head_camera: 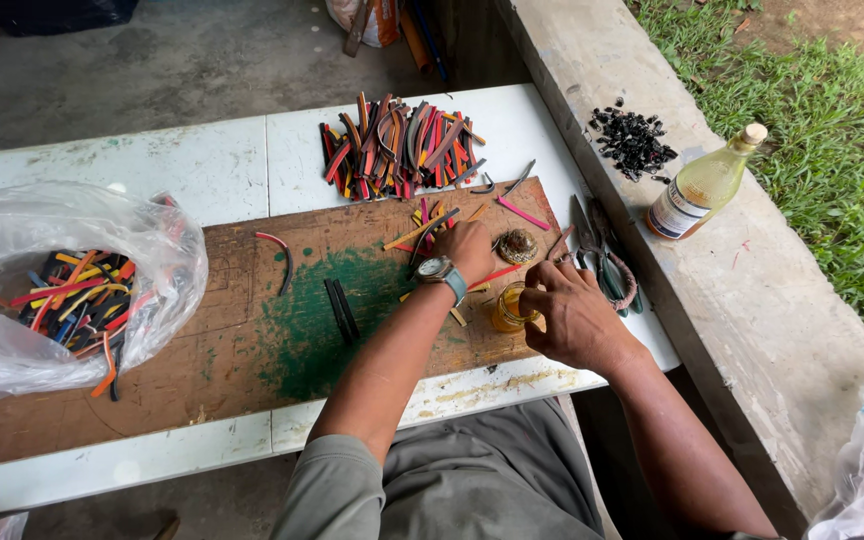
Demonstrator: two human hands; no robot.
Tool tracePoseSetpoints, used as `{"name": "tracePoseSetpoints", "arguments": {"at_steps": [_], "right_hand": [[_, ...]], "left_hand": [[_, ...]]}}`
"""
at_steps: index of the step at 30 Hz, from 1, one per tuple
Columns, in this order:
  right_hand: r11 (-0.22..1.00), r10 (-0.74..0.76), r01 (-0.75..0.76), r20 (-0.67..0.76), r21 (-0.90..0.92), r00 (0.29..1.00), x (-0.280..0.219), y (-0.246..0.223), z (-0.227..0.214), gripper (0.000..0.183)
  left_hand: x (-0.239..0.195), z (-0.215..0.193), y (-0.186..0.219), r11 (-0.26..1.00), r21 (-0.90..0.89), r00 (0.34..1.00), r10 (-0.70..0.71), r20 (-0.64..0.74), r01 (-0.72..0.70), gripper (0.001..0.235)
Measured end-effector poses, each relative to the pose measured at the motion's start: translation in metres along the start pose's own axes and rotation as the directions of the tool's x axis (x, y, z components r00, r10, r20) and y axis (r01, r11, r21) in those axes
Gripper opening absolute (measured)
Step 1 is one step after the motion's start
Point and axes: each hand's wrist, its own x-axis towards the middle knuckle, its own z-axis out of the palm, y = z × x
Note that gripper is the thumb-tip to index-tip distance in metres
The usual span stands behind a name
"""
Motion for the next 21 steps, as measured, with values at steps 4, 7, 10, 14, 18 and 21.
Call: {"name": "tracePoseSetpoints", "arguments": {"at_steps": [4, 7, 10, 14, 18, 21], "right_hand": [[0.997, 0.07, -0.071, 0.013, 0.036, 0.997, -0.005, 0.002, -0.007, 0.024], [0.974, -0.015, 0.067, -0.233, 0.216, 0.972, -0.014, 0.005, -0.013, 0.026], [0.955, 0.063, 0.053, -0.372, 0.292, 0.926, -0.023, 0.01, -0.02, 0.029], [0.92, 0.23, -0.039, -0.454, 0.391, 0.861, -0.038, 0.019, -0.015, 0.033], [0.875, 0.327, -0.068, -0.481, 0.48, 0.813, -0.046, 0.025, 0.003, 0.036], [0.736, 0.322, 0.071, -0.441, 0.673, 0.838, -0.051, 0.017, 0.02, 0.043]], "left_hand": [[-0.014, -0.011, -0.026, 0.798, -0.595, 0.986, -0.008, -0.167, -0.095, 0.008], [-0.023, -0.027, -0.04, 0.512, -0.854, 0.989, -0.051, -0.139, -0.093, 0.01], [-0.032, -0.042, -0.041, 0.282, -0.958, 0.997, -0.039, -0.071, -0.057, 0.013], [-0.052, -0.053, -0.036, 0.308, -0.949, 0.996, -0.037, -0.08, -0.065, 0.012], [-0.081, -0.059, -0.039, 0.35, -0.925, 0.983, -0.048, -0.176, -0.149, 0.017], [-0.118, -0.061, -0.045, 0.32, -0.918, 0.966, -0.023, -0.256, -0.235, 0.016]]}}
